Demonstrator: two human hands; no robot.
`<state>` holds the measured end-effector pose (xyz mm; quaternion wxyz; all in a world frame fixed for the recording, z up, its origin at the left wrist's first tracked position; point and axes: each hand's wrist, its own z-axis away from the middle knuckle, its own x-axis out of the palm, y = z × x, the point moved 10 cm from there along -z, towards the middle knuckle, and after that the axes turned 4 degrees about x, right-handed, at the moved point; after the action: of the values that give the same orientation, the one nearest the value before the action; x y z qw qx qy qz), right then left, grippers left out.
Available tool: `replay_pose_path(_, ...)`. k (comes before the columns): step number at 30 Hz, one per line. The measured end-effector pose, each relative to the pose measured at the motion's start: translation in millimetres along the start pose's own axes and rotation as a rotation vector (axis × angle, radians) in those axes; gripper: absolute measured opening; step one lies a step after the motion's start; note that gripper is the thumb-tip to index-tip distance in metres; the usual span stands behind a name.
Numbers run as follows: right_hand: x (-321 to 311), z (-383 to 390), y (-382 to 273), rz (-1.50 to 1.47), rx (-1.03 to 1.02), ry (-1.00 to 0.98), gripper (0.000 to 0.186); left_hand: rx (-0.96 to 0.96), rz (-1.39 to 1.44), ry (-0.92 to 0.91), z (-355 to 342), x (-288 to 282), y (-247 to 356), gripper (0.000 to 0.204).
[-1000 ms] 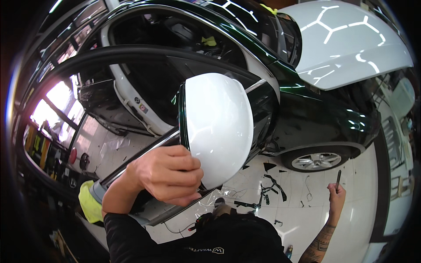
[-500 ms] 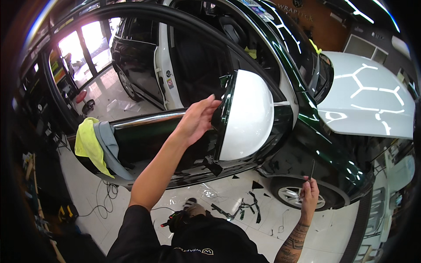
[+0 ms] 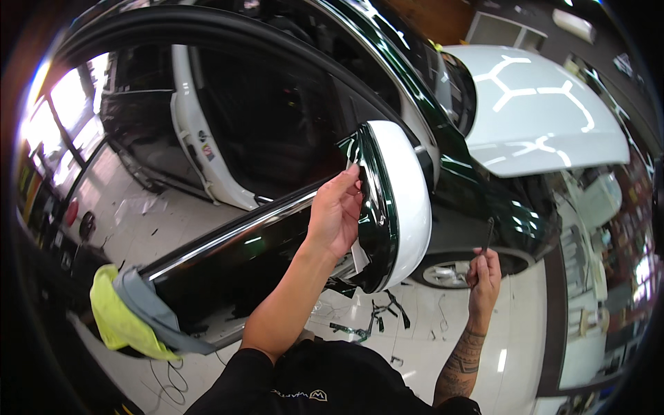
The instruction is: The person applies a white vinyl wrap to the side mirror of a dark green car. They use a red squeegee to smooth the wrap and a black tool to tuck the edges into seams, ensuring a clean finish.
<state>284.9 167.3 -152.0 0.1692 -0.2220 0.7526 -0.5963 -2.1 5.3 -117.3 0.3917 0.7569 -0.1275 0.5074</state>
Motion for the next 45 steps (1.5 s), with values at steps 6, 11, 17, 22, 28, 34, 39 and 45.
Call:
replay_pose_path(6,32.9,29.0,-4.8,-0.064,0.028,0.134,0.021,-0.187,-0.138,-0.378,45.2,24.1,-15.2,0.036)
replay_pose_path(11,53.1,47.0,-25.3,0.005,-0.025,0.176,0.022,-0.299,-0.159,-0.413,51.1,16.4,-28.0,0.029)
replay_pose_path(17,61.8,56.1,-42.2,-0.016,-0.04,0.168,0.023,-0.289,-0.178,-0.355,49.1,4.2,-36.0,0.028)
replay_pose_path(22,58.1,65.0,-54.2,-0.105,-0.077,0.122,0.024,-0.063,-0.597,-0.366,64.9,-17.7,-9.7,0.058)
replay_pose_path(28,33.2,76.3,-30.1,-0.12,0.002,0.045,0.023,-0.221,-0.729,-0.475,85.6,-23.3,-24.0,0.047)
replay_pose_path(34,-9.3,110.7,14.6,-0.123,0.121,-0.04,0.02,-0.042,-1.053,-0.451,99.9,-39.0,-14.9,0.021)
replay_pose_path(39,-11.5,134.7,60.0,-0.171,0.243,-0.125,0.024,0.028,-0.787,-0.152,123.3,-56.2,-28.2,0.019)
replay_pose_path(45,31.9,148.5,85.3,-0.111,0.171,-0.385,0.033,0.19,-1.025,0.053,144.8,-73.9,-29.8,0.016)
